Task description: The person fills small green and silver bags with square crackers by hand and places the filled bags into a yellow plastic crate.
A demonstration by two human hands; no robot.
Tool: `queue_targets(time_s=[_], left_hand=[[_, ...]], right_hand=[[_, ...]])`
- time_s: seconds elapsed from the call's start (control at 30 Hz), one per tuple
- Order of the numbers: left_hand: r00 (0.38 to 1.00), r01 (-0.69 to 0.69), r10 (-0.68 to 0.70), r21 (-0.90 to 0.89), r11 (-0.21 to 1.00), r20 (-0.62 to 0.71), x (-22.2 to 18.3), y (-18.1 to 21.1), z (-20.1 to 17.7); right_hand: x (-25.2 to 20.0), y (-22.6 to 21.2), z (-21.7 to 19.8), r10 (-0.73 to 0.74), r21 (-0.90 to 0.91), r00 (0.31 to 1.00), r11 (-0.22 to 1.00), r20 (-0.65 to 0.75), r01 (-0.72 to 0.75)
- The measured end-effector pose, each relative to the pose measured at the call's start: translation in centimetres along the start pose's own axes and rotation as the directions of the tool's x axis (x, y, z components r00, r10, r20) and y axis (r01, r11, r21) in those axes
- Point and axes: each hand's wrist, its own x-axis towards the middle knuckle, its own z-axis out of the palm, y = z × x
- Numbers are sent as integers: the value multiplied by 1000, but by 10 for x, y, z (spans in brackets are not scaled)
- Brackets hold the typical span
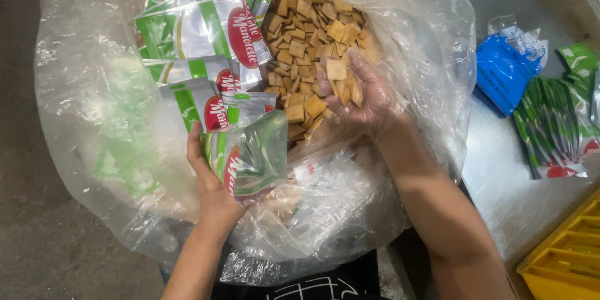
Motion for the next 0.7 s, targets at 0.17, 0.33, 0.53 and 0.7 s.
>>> queue_targets(time_s=[0.17, 0.33, 0.53, 0.7], left_hand=[[1000, -5, 5, 17, 1000, -10, -1, -1, 0], [999, 40, -37, -132, 990, 22, -3, -2, -1], [999, -23, 21, 40, 999, 49, -3, -3, -4], [999, -9, 11, -32, 999, 44, -3, -2, -4]], right_hand=[[-22, 27, 40, -214, -331, 945, 935, -246, 126], [-27, 39, 50, -186, -284, 980, 945, -68, 160], [-30, 50, 44, -189, -99, 898, 982, -398, 163], [-41, 59, 33, -218, -100, 942, 975, -256, 199]])
